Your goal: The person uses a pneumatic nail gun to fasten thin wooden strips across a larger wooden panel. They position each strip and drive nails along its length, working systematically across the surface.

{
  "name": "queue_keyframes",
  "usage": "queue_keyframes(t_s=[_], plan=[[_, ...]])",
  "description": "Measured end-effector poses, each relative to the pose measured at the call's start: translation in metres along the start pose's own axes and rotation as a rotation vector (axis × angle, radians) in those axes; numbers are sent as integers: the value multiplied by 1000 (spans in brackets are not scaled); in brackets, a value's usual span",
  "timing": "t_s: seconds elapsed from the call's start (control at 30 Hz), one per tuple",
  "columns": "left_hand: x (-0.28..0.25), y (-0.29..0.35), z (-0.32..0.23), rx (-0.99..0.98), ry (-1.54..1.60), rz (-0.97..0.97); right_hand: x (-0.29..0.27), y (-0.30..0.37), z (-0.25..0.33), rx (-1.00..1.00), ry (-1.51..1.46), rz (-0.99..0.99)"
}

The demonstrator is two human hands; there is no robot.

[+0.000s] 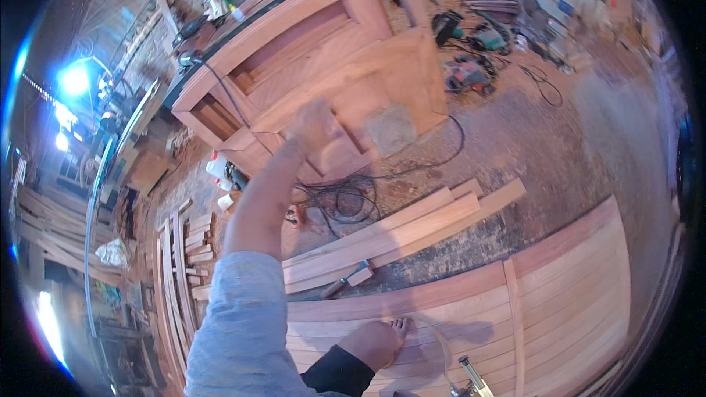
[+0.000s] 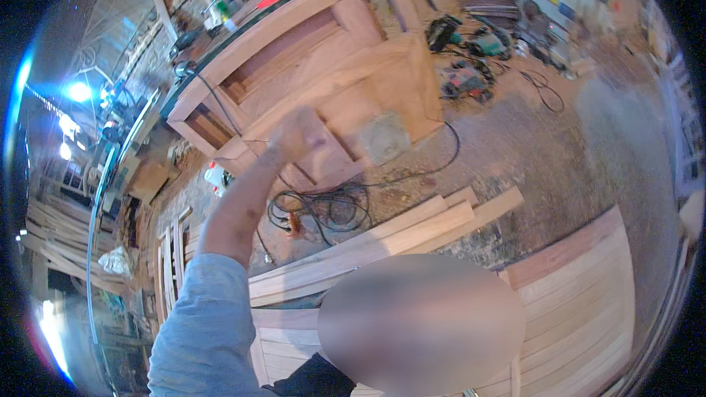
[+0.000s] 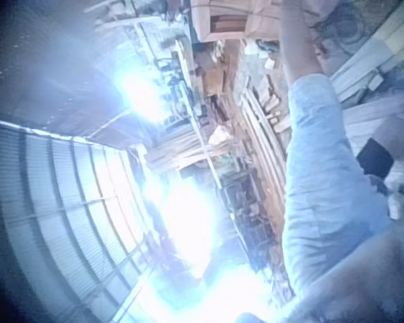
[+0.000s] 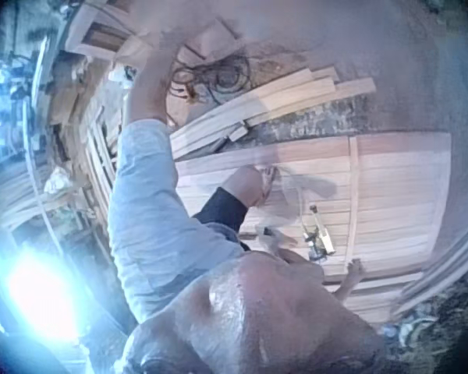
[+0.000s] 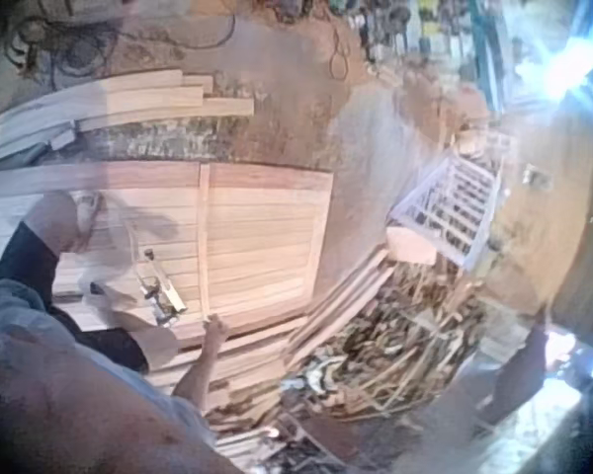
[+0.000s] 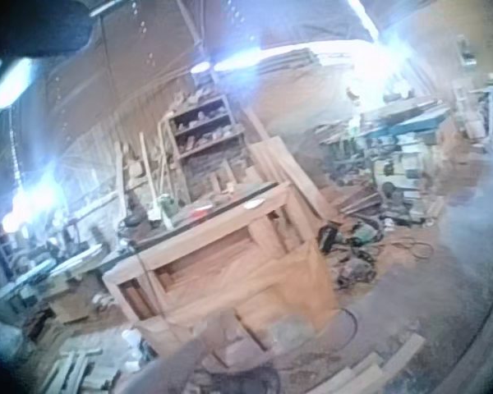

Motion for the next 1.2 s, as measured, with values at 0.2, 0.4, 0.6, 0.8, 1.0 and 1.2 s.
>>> queue_keyframes(t_s=[0.2, 0.4, 0.6, 0.8, 1.0, 1.2], plan=[[-132, -72, 204, -147, -117, -84, 26, 90, 190, -172, 946, 65], [-155, -121, 351, -212, -191, 143, 138, 231, 472, -493, 1069, 67], [-109, -117, 403, -140, -75, -81, 413, 352, 835, -1055, 604, 46], [-104, -114, 410, -124, -71, -99, 742, 544, 1124, -1793, 117, 378], [-98, -113, 414, -151, -18, -27, 910, 573, 1238, -1961, 413, -4], [-102, -110, 414, -128, 7, -81, 937, 570, 1261, -1990, 721, -304]])
Point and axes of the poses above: each hand's wrist, its own y-axis away from the middle knuckle, its own x-axis out of the palm, z = x × y, the point moved 3 cm from there along -y, towards the middle knuckle, and after that the axes turned 14 degrees about x, right-handed, at the moved point
